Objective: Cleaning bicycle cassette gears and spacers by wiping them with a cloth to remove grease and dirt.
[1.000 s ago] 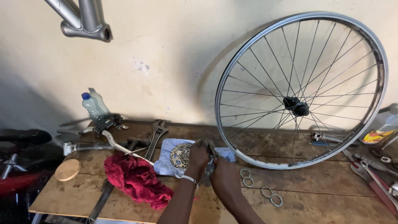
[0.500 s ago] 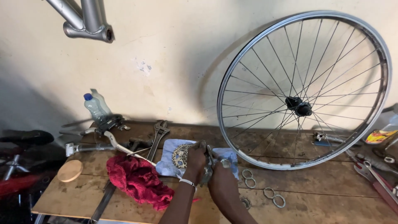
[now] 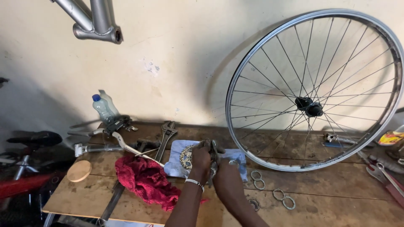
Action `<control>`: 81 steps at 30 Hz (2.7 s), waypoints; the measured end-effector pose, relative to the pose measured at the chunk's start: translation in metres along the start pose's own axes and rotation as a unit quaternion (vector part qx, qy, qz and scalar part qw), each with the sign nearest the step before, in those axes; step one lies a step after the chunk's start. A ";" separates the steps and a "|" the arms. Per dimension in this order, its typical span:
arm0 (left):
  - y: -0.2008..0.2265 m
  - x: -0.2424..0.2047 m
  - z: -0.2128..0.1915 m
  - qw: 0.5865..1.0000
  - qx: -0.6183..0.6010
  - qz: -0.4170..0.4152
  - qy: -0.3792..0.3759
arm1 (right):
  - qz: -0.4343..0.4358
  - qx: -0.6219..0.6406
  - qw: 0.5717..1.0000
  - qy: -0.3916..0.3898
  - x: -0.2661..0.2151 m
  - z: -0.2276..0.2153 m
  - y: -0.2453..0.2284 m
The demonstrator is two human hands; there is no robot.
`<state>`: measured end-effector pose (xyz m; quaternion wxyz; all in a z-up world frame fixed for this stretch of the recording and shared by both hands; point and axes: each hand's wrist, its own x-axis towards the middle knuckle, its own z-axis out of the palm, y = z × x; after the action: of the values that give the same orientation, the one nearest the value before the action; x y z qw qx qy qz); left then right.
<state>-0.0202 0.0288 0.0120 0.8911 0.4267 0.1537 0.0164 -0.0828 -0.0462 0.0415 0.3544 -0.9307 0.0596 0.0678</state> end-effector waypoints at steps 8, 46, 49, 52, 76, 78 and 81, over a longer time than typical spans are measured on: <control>-0.019 0.014 -0.010 0.999 0.029 0.007 0.015 | 0.000 0.040 0.999 0.026 0.009 0.021 0.017; -0.094 -0.092 -0.028 0.699 0.666 0.156 -0.208 | 0.186 0.063 0.969 0.152 -0.027 0.012 0.198; -0.104 -0.099 -0.021 0.664 0.708 0.137 -0.198 | 0.189 0.066 0.966 0.162 -0.027 0.013 0.198; -0.103 -0.106 -0.013 0.676 0.705 0.129 -0.172 | 0.198 0.077 0.964 0.160 -0.027 0.017 0.200; -0.121 -0.111 0.009 0.659 0.727 0.123 -0.149 | 0.166 0.101 0.974 0.114 -0.058 -0.005 0.184; -0.132 -0.102 0.004 0.679 0.708 0.132 -0.139 | 0.164 0.109 0.974 0.114 -0.064 -0.010 0.173; -0.136 -0.104 0.005 0.678 0.715 0.129 -0.114 | 0.155 0.109 0.977 0.097 -0.069 -0.010 0.178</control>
<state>-0.1322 -0.0775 -0.0619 0.3144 0.9479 -0.0404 -0.0324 -0.1784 -0.1804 -0.0557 0.4316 -0.8681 0.2439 0.0240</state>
